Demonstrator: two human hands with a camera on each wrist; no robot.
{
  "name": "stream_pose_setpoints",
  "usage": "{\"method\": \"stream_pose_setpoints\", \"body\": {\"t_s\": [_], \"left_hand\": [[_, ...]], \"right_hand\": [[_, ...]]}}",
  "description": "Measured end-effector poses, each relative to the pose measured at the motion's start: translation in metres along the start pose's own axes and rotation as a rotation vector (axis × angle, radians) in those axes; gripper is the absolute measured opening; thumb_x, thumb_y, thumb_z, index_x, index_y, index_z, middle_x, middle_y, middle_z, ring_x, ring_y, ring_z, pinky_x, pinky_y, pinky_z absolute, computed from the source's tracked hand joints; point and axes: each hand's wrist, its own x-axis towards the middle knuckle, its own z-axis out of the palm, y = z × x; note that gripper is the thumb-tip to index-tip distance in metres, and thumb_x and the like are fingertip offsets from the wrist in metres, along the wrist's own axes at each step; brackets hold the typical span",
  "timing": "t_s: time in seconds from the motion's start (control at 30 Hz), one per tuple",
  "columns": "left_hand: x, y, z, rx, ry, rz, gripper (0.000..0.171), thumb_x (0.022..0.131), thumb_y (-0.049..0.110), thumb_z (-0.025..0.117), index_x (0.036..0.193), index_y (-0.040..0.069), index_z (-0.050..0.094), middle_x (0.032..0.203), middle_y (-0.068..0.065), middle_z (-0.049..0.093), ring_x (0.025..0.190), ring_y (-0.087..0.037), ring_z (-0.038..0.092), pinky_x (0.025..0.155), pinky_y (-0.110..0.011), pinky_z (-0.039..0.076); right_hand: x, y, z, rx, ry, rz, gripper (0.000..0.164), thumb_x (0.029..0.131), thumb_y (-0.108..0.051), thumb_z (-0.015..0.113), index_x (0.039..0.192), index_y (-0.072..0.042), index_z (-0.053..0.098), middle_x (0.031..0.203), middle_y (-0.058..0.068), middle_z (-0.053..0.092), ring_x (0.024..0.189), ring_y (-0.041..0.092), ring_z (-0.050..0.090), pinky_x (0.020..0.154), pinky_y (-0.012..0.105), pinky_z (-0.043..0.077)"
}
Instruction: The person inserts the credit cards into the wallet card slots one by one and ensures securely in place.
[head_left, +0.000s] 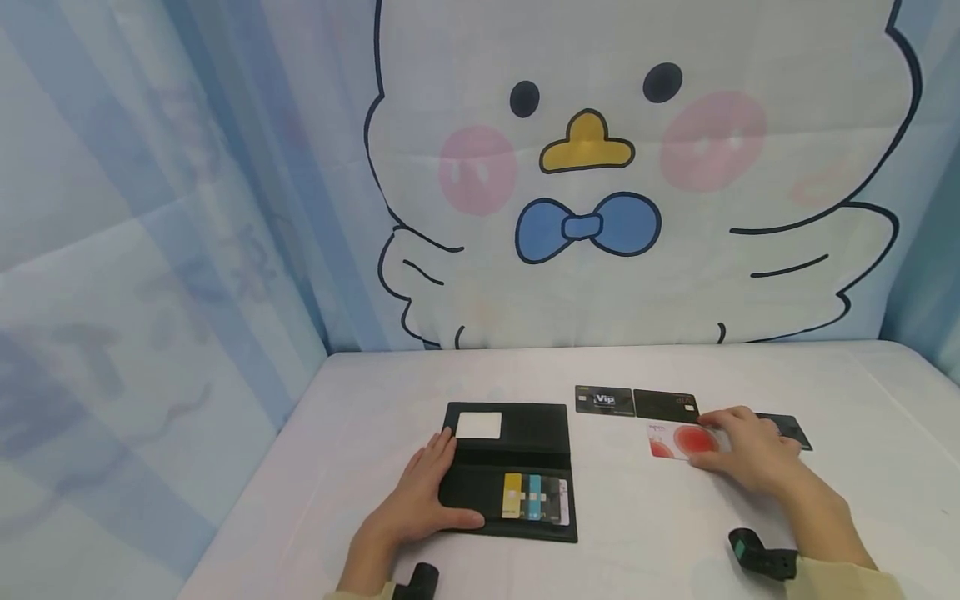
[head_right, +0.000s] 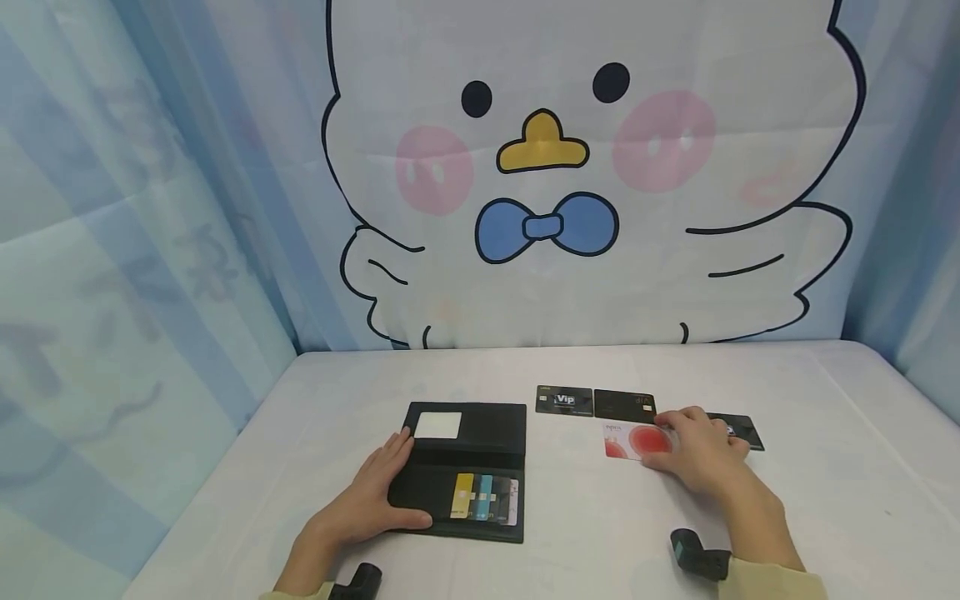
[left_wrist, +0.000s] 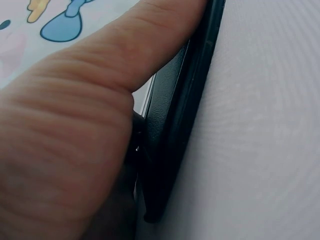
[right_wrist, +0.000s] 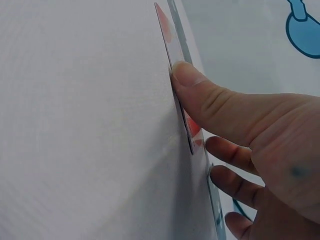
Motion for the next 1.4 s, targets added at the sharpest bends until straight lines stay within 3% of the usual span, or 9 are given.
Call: {"method": "stream_pose_setpoints", "body": {"t_s": [0.73, 1.4], "left_hand": [[-0.001, 0.000, 0.000, 0.000, 0.006, 0.003, 0.117, 0.074, 0.053, 0.086, 0.158, -0.002, 0.026, 0.167, -0.017, 0.015, 0.153, -0.033, 0.008, 0.123, -0.052, 0.005], [0.000, -0.003, 0.000, -0.005, -0.001, 0.004, 0.118, 0.074, 0.053, 0.086, 0.158, -0.001, 0.025, 0.167, -0.016, 0.014, 0.153, -0.033, 0.007, 0.123, -0.052, 0.005]], "right_hand": [[0.003, 0.005, 0.000, 0.032, 0.014, -0.001, 0.066, 0.078, -0.039, 0.086, 0.118, 0.006, 0.059, 0.114, 0.034, 0.051, 0.109, 0.063, 0.039, 0.087, 0.089, 0.022], [0.003, 0.012, -0.001, 0.069, -0.006, -0.072, 0.061, 0.077, -0.033, 0.087, 0.120, 0.002, 0.062, 0.116, 0.031, 0.056, 0.103, 0.049, 0.049, 0.083, 0.080, 0.033]]}}
